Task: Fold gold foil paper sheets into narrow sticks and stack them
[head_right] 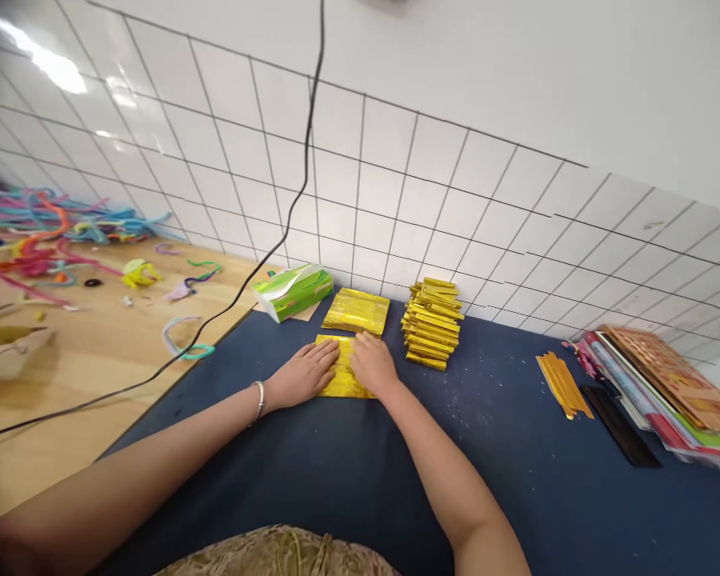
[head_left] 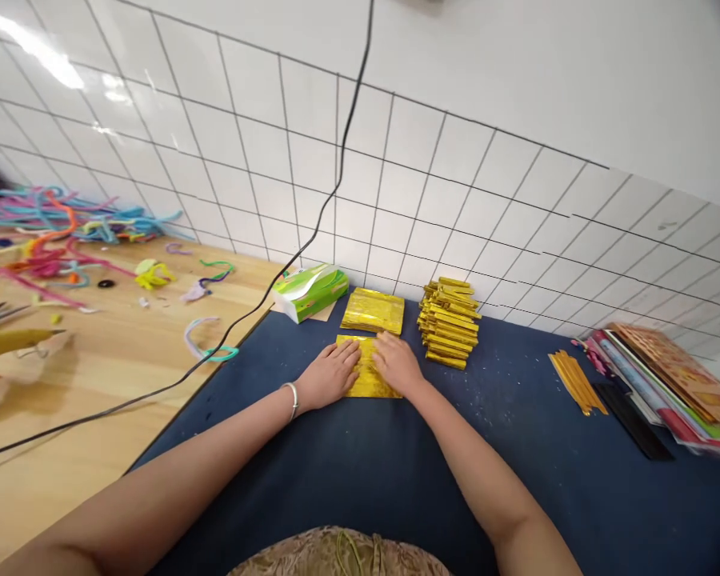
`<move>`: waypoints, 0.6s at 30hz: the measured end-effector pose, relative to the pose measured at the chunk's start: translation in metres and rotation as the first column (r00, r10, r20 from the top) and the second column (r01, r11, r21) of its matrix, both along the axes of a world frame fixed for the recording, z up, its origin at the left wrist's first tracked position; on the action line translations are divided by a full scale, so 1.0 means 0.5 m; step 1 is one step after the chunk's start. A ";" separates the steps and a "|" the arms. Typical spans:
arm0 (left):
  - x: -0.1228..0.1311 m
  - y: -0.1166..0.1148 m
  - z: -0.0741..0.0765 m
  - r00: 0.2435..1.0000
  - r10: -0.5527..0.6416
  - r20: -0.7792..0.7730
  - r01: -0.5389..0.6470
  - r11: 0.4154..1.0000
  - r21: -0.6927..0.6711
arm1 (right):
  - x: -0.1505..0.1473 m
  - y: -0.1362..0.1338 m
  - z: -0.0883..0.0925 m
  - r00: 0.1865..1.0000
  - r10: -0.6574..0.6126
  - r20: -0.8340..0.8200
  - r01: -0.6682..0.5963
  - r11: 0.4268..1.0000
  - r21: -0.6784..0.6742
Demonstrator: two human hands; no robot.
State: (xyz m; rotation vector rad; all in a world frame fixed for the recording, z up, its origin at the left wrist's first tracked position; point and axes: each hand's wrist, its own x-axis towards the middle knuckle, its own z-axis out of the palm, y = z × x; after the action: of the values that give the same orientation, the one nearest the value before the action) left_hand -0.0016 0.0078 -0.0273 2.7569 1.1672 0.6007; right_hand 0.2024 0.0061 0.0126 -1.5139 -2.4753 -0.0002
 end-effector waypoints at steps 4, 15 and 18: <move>-0.005 0.002 0.004 0.993 -0.012 0.118 0.016 0.999 -0.040 | 0.014 0.119 0.018 0.998 -0.021 0.057 0.021 1.000 -0.003; -0.015 0.005 0.003 0.974 -0.021 0.224 0.036 0.998 -0.060 | 0.008 0.241 0.009 0.959 0.079 0.271 -0.062 0.996 -0.071; -0.015 0.006 0.002 0.963 -0.022 0.270 0.041 0.997 -0.065 | -0.001 0.246 0.014 0.951 0.061 0.304 -0.041 0.996 -0.074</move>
State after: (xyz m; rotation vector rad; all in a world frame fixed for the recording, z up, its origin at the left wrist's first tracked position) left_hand -0.0092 0.0110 -0.0261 2.5300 1.0594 0.8806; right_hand 0.2018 0.1290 0.0195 -1.5809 -2.7808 -0.1563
